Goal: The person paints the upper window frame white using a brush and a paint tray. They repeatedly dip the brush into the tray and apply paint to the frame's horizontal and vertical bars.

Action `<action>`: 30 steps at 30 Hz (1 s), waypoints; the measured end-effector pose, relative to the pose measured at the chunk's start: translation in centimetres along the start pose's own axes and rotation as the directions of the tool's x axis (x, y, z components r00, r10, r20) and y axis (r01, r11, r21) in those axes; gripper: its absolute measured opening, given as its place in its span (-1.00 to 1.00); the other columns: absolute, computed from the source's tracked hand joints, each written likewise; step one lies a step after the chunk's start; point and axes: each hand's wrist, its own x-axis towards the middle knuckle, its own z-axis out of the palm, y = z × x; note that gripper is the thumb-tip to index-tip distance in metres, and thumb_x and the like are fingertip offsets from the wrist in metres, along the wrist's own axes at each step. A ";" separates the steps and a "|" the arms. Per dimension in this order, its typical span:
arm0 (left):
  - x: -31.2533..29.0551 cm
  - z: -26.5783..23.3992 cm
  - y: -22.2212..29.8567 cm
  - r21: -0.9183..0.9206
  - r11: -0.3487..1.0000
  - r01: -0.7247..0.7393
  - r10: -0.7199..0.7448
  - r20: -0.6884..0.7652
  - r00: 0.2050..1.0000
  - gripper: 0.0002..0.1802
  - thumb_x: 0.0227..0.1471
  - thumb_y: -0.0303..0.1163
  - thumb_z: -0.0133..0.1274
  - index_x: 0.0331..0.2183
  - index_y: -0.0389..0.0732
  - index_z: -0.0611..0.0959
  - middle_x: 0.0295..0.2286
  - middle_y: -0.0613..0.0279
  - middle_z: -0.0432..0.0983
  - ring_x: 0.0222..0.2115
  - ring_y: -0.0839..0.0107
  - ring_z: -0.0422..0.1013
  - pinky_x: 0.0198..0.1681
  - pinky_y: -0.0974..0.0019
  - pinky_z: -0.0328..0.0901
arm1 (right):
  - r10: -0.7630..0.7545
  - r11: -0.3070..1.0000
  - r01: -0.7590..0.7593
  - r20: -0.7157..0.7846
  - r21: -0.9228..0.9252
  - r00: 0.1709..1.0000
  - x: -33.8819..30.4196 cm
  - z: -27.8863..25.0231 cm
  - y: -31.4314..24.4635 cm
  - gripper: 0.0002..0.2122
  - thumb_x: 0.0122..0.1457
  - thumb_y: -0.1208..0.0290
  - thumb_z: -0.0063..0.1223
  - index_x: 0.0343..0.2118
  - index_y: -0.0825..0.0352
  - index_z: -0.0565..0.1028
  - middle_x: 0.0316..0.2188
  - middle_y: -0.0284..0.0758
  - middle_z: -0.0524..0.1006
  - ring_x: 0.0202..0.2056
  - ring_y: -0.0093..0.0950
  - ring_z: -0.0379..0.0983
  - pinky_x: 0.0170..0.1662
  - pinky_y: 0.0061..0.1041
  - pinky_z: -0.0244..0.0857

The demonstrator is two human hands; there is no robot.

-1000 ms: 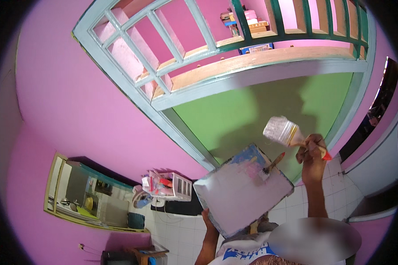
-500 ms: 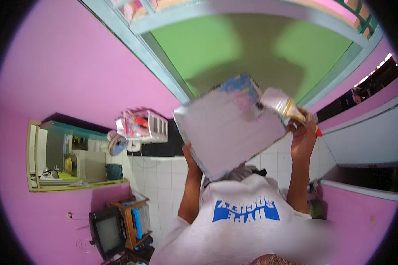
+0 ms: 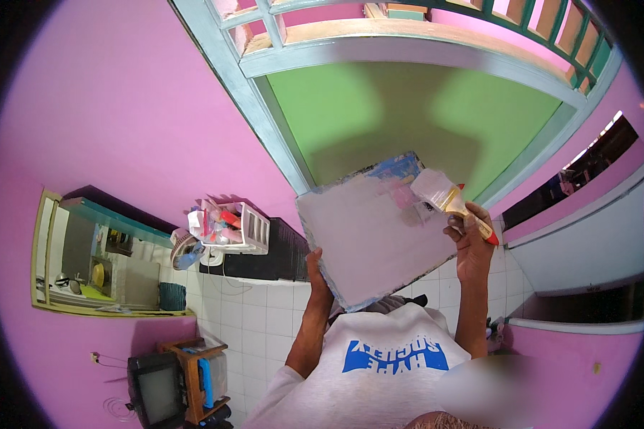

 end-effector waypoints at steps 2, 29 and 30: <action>0.3 0.0 -0.1 -0.012 1.000 0.016 -0.016 -0.035 0.999 -0.25 0.02 0.14 -0.11 0.05 -0.26 0.41 -0.10 0.07 0.41 -0.07 0.22 0.34 -0.01 0.16 0.23 | -0.005 0.998 0.006 0.014 -0.058 1.000 0.3 0.5 0.2 -0.69 0.21 0.42 0.11 -0.04 0.45 0.41 -0.24 -0.16 0.56 -0.27 -0.44 0.57 -0.27 -0.43 0.56; 2.6 1.6 1.7 -0.064 0.991 0.121 -0.121 0.009 0.993 -0.28 -0.05 0.11 0.01 -0.01 -0.26 0.40 -0.20 0.05 0.39 -0.18 0.21 0.36 -0.13 0.12 0.29 | -0.055 0.514 0.343 0.369 -0.786 0.928 4.7 4.6 -0.3 -0.80 0.21 0.47 0.08 -0.15 0.45 0.51 -0.40 -0.36 0.56 -0.35 -0.64 0.47 -0.27 -0.64 0.37; 2.9 1.7 1.7 -0.064 0.990 0.128 -0.127 0.027 0.992 -0.28 -0.05 0.11 0.01 -0.01 -0.26 0.40 -0.20 0.05 0.39 -0.17 0.21 0.36 -0.13 0.12 0.30 | -0.123 0.639 0.332 0.334 -0.694 0.935 4.8 4.4 0.8 -0.80 0.20 0.46 0.10 -0.16 0.44 0.51 -0.40 -0.35 0.57 -0.36 -0.63 0.49 -0.29 -0.62 0.39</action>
